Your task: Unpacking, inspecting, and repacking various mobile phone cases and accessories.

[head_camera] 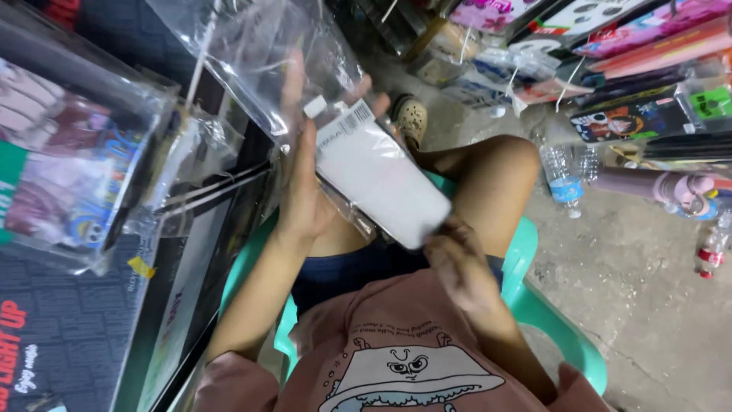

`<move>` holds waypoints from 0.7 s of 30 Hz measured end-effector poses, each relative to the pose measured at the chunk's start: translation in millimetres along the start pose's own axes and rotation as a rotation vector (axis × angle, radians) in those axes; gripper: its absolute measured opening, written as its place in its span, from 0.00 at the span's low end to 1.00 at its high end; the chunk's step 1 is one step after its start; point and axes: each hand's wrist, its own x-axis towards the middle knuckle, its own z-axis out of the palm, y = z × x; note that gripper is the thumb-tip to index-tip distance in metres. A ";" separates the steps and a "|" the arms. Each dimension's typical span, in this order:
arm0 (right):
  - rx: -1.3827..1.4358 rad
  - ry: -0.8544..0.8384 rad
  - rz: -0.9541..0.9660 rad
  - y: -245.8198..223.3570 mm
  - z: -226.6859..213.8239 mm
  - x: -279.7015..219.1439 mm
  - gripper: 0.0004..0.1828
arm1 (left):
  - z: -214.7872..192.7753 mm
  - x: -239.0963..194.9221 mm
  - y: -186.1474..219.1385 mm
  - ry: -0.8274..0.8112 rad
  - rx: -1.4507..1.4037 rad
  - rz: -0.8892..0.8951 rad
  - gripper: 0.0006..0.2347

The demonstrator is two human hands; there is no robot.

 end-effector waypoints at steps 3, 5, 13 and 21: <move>0.247 0.051 0.162 -3.1 -51.0 -19.3 0.21 | -17.2 -0.5 -4.1 0.137 0.184 -0.028 0.28; 0.051 0.095 0.162 -28.5 -49.8 -29.1 0.45 | -17.8 6.3 3.4 0.112 0.339 0.060 0.25; -0.040 0.355 -0.041 -47.3 -41.7 -36.0 0.49 | -56.1 -14.7 -44.6 -0.342 1.358 -0.065 0.30; -0.059 0.265 -0.215 -55.8 20.3 -6.1 0.44 | -72.5 -41.1 -100.1 -0.899 1.347 -0.146 0.42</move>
